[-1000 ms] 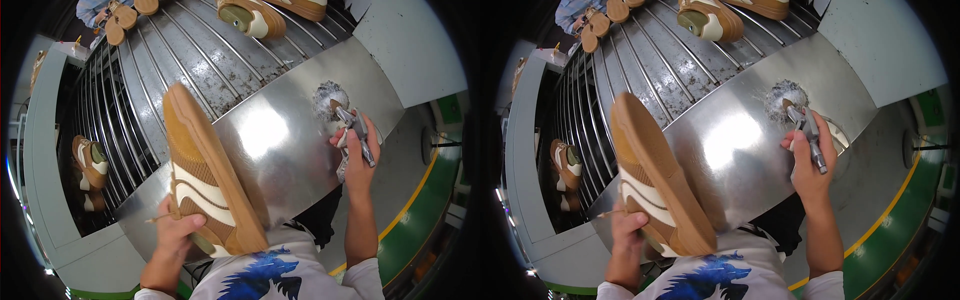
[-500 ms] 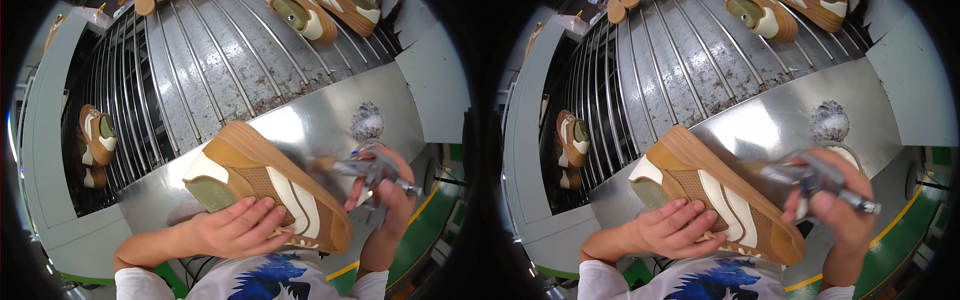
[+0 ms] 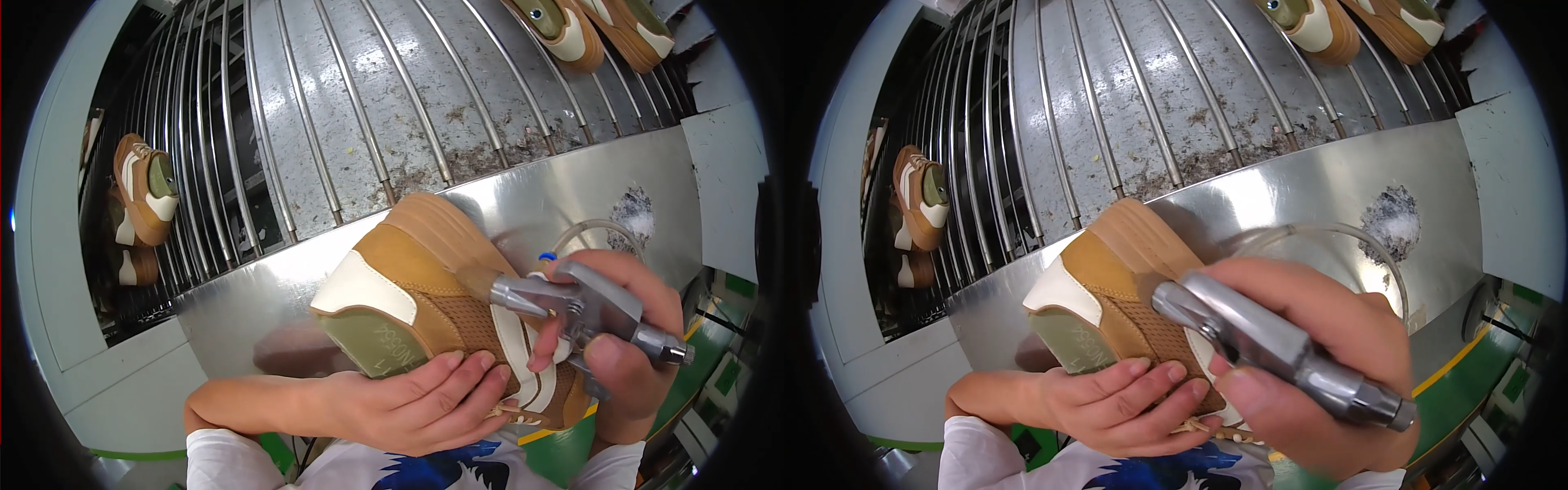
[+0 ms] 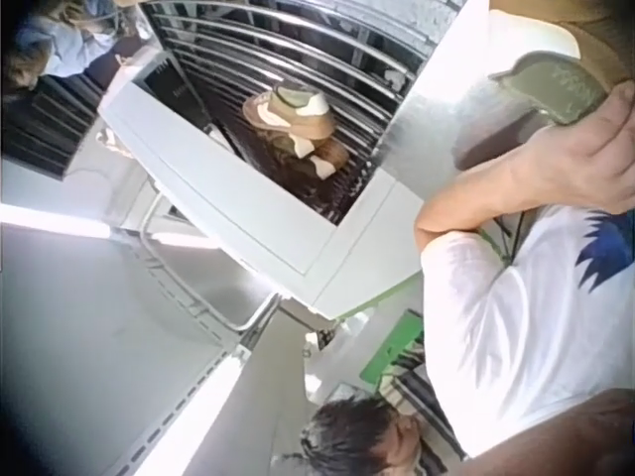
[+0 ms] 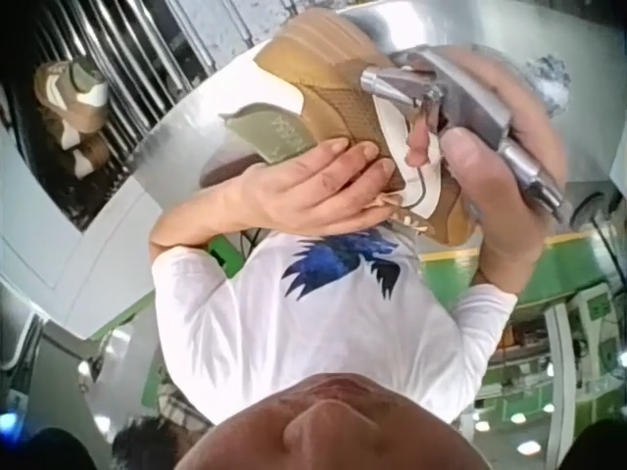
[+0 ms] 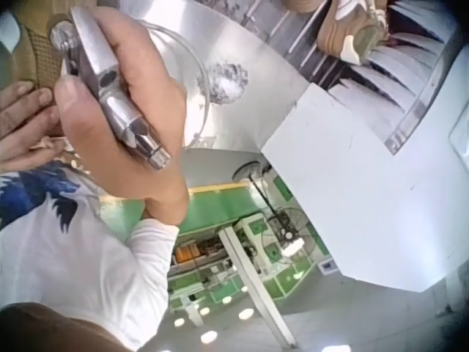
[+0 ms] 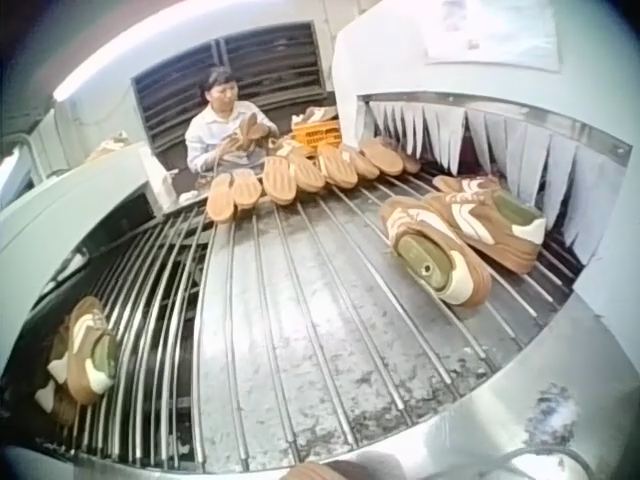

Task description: Using a spray gun to apply a substance to the edges and soles of shoes as they move along a conveyor belt.

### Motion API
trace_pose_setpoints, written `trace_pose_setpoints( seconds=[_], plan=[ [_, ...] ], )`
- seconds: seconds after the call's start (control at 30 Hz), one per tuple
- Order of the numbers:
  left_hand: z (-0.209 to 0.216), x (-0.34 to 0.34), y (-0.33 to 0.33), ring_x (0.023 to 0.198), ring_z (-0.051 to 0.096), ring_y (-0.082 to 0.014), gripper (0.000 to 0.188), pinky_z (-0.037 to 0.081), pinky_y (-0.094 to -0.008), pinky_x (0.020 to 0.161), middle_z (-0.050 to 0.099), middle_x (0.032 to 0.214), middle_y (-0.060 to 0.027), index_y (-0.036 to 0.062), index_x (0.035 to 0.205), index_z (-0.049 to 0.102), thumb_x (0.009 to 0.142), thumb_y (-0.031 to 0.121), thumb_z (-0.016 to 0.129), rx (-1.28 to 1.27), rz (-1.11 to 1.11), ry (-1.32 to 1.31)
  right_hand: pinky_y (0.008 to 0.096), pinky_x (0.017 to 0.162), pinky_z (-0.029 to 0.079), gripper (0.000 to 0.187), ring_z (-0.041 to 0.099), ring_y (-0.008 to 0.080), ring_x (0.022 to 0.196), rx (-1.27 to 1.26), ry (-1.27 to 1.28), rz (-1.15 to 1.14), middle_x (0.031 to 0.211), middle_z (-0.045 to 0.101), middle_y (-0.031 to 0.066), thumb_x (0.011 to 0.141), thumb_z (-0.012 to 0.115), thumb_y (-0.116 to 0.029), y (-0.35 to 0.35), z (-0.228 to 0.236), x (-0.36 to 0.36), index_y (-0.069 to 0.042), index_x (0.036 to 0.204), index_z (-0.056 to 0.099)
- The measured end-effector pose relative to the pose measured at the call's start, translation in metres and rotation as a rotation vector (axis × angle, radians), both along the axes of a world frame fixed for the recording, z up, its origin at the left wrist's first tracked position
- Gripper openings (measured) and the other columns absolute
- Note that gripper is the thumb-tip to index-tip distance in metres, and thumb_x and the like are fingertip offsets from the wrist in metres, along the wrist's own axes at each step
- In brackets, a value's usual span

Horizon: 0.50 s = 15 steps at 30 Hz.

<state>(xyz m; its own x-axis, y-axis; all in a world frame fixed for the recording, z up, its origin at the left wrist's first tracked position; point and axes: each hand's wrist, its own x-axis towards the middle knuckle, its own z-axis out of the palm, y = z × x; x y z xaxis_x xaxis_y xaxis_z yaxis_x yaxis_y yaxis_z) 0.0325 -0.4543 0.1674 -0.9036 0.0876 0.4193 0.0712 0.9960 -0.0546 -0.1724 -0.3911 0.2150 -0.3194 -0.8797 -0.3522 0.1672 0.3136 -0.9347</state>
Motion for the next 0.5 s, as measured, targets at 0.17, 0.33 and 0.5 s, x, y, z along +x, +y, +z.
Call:
trace_pose_setpoints(
  seconds=[0.17,0.33,0.5],
  plan=[
    [0.001,-0.003,-0.004,0.096,0.061,-0.0157,0.028,0.046,-0.0317,0.091,0.062,0.106,0.0032,0.0208,0.113,0.059,0.089,0.027,0.047,0.001,-0.034,0.030,0.0279,0.053,0.049,0.059,0.059,0.0190,0.058,-0.056,-0.019,-0.107,0.087,0.060,0.0183,0.069,0.065,-0.029,-0.030,0.012,0.021,0.013,0.108,0.052],
    [0.007,0.000,-0.008,0.097,0.061,-0.0163,0.028,0.046,-0.0316,0.090,0.062,0.108,0.0025,0.0193,0.114,0.059,0.089,0.025,0.048,0.027,-0.060,-0.030,0.0261,0.050,0.048,0.052,0.058,0.0169,0.055,-0.124,0.108,-0.062,0.081,0.061,0.0184,0.071,0.064,-0.024,-0.038,0.016,0.023,0.013,0.106,0.053],
    [0.000,-0.002,-0.003,0.099,0.061,-0.0168,0.028,0.045,-0.0315,0.091,0.062,0.111,0.0017,0.0185,0.115,0.059,0.089,0.026,0.051,0.001,-0.038,0.017,0.0257,0.047,0.048,0.051,0.059,0.0189,0.050,-0.077,0.194,0.023,0.074,0.061,0.0194,0.074,0.065,-0.028,-0.002,0.014,-0.004,0.013,0.103,0.054]
  ],
)
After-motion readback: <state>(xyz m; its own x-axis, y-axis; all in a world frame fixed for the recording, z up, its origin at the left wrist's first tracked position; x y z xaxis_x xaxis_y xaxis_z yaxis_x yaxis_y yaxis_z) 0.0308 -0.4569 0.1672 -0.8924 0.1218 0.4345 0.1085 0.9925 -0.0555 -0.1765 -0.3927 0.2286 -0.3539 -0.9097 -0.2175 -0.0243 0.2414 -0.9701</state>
